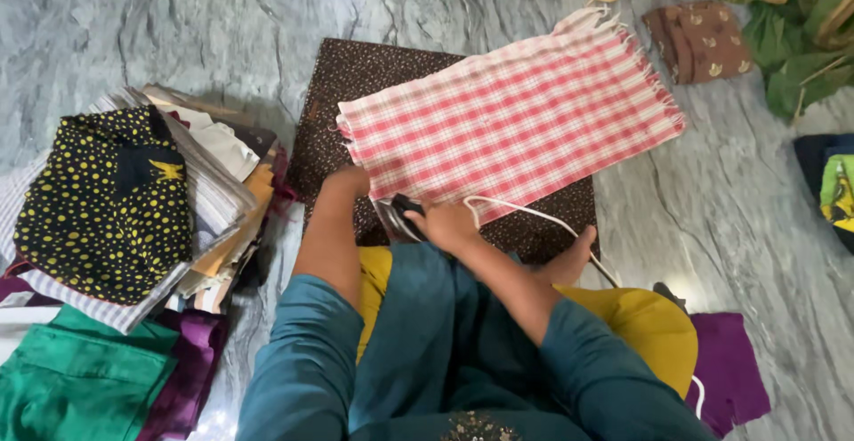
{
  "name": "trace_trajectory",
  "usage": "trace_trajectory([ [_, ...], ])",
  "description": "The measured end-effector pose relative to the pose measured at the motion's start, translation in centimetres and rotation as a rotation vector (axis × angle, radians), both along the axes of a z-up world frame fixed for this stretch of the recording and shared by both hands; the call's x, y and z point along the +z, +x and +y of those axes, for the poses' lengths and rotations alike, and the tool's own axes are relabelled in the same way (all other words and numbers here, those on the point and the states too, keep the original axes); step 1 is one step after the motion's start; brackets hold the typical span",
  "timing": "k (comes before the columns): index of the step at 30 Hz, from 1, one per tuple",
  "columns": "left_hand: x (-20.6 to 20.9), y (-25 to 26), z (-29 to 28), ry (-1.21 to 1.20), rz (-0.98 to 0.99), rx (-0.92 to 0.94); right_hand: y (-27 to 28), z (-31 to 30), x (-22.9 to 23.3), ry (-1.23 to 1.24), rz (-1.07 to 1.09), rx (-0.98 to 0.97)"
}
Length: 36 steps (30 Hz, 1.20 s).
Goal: The person irons a red and white checkered cloth on a small wooden board. They use an electric iron to smooth the fabric, folding it in half and ironing both sides.
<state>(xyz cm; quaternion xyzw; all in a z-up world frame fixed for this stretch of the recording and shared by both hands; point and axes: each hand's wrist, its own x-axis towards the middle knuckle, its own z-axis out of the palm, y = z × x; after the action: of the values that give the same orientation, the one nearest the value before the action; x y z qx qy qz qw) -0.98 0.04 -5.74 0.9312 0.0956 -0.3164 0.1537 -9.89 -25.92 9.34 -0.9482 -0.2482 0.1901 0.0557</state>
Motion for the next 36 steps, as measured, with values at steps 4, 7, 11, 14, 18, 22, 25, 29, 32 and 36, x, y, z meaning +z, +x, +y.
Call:
trace_trajectory([
  [4,4.4,-1.7,-0.2,0.032,0.008,0.115,2.9,-3.2,0.2,-0.015,0.098,-0.113],
  [7,6.1,-1.2,-0.4,0.03,-0.034,0.269,5.2,-7.3,-1.9,0.064,-0.034,-0.183],
  [11,4.3,0.3,-0.2,-0.03,-0.187,0.364,8.2,-12.8,-5.6,0.187,-0.24,-0.268],
  [14,2.2,2.7,0.3,-0.052,-0.299,0.442,10.7,-14.4,-6.4,0.286,-0.184,-0.321],
  [18,0.1,4.7,-0.2,0.003,-0.43,0.589,11.6,-13.2,-5.9,0.23,-0.019,-0.433],
  [22,-0.2,5.7,-0.1,0.14,-0.381,0.512,10.4,-8.4,-4.9,0.121,-0.135,-0.315],
  [25,1.6,6.4,0.8,0.12,-0.221,0.417,10.8,-3.5,-3.8,0.116,-0.011,-0.291],
  [29,4.9,7.2,3.3,-0.08,0.04,0.374,13.1,1.2,-1.7,0.181,-0.028,-0.291],
  [32,5.4,7.4,4.1,-0.227,0.1,0.442,16.2,3.5,-0.8,0.211,-0.037,-0.318],
  [36,5.8,7.9,4.2,-0.212,0.116,0.453,18.8,5.3,-0.6,0.218,-0.13,-0.265],
])
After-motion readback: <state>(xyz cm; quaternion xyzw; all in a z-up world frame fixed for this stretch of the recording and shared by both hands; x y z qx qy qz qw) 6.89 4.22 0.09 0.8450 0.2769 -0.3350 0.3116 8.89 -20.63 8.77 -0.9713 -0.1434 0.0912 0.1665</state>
